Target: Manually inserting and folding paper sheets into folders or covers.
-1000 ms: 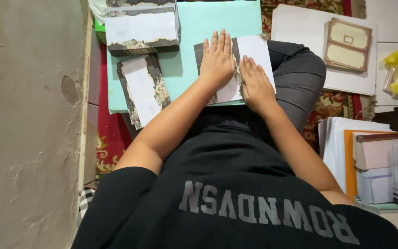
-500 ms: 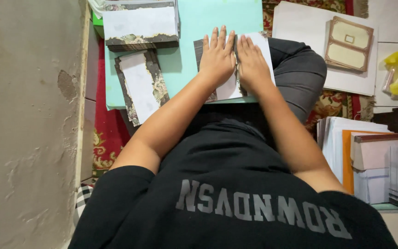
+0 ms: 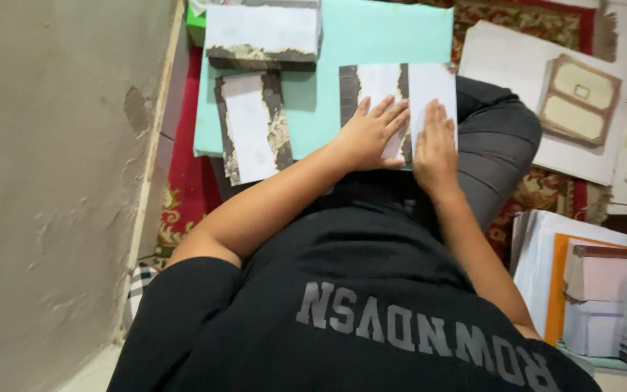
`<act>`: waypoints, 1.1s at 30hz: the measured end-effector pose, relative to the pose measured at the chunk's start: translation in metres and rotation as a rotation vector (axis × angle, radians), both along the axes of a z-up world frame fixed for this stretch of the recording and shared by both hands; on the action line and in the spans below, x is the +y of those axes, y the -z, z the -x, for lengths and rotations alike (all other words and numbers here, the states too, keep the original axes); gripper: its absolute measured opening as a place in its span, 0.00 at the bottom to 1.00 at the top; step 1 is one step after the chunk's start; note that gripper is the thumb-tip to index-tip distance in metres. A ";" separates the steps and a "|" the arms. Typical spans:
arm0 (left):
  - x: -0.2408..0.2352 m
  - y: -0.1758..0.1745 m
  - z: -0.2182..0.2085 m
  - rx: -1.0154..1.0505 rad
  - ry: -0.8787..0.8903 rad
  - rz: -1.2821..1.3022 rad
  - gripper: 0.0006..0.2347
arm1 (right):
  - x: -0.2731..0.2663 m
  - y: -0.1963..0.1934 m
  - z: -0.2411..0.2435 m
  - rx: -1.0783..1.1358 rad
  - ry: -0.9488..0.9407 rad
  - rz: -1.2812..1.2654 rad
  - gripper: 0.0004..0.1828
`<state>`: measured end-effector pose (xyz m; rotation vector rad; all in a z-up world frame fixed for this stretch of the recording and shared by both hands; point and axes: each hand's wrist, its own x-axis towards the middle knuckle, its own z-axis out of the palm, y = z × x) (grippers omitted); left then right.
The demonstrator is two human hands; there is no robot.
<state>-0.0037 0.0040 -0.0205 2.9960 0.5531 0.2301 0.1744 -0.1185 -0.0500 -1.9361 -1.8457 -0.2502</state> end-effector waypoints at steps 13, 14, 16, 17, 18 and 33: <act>-0.037 -0.060 0.072 -0.183 0.013 -0.123 0.31 | 0.000 -0.016 0.015 0.041 0.016 0.066 0.31; -0.042 -0.068 0.088 -0.300 -0.009 -0.201 0.28 | 0.001 -0.016 0.014 0.039 0.018 0.068 0.32; -0.050 -0.073 0.122 -0.406 -0.024 -0.269 0.25 | -0.001 -0.017 0.017 0.048 0.026 0.079 0.32; -0.052 -0.070 0.139 -0.394 -0.112 -0.269 0.25 | -0.002 -0.020 0.018 0.056 0.019 0.086 0.32; -0.054 -0.068 0.156 -0.381 -0.200 -0.270 0.25 | -0.002 -0.023 0.020 0.065 0.012 0.092 0.32; -0.017 -0.068 0.120 -0.265 -0.177 -0.149 0.18 | -0.014 -0.021 -0.041 0.193 0.349 0.279 0.53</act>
